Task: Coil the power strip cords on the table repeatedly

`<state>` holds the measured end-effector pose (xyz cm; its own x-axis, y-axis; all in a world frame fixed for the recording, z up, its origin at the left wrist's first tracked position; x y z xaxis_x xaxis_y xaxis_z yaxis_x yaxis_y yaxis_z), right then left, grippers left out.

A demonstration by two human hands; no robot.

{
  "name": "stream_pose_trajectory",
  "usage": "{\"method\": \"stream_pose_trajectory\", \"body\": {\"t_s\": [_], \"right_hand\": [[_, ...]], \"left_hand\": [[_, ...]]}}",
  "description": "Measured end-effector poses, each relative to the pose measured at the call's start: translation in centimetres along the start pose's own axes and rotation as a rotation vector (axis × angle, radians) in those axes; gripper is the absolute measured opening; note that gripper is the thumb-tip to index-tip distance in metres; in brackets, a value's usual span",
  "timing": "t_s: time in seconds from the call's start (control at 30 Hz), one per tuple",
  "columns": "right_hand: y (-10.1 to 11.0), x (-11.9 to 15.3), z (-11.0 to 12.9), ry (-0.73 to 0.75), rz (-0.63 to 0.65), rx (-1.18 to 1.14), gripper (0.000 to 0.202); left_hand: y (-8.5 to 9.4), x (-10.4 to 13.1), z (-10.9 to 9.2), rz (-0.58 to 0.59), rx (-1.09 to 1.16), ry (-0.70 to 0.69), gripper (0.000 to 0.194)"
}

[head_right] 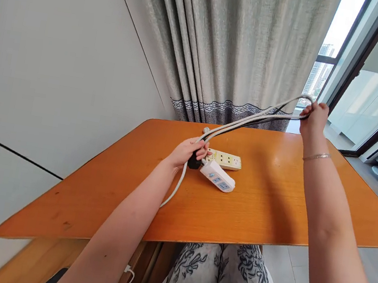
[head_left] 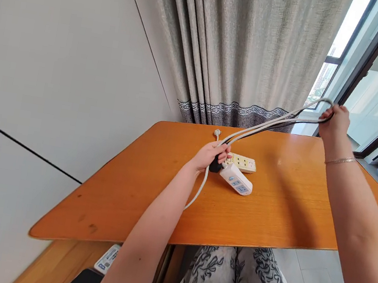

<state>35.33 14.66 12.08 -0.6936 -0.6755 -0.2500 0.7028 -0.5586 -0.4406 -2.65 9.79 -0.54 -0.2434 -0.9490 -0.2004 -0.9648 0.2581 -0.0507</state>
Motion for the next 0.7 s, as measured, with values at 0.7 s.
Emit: {"method": "stream_pose_trajectory", "body": {"t_s": [0.7], "right_hand": [[-3.3,11.0,-15.2,0.598,0.766,0.907,0.026]], "left_hand": [[5.8,-4.5,-5.4,-0.374,0.504,0.065,0.041]]}}
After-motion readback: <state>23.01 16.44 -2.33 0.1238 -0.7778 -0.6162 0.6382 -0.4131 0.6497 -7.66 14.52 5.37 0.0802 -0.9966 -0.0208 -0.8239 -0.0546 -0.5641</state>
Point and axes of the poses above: each hand's wrist, its own x-axis away from the middle knuckle, its own y-axis out of the back of the hand, z = x × y, the point moved 10 cm from there along -x, towards the middle knuckle, and after that the axes turned 10 degrees about -z, right-handed, at the moved point
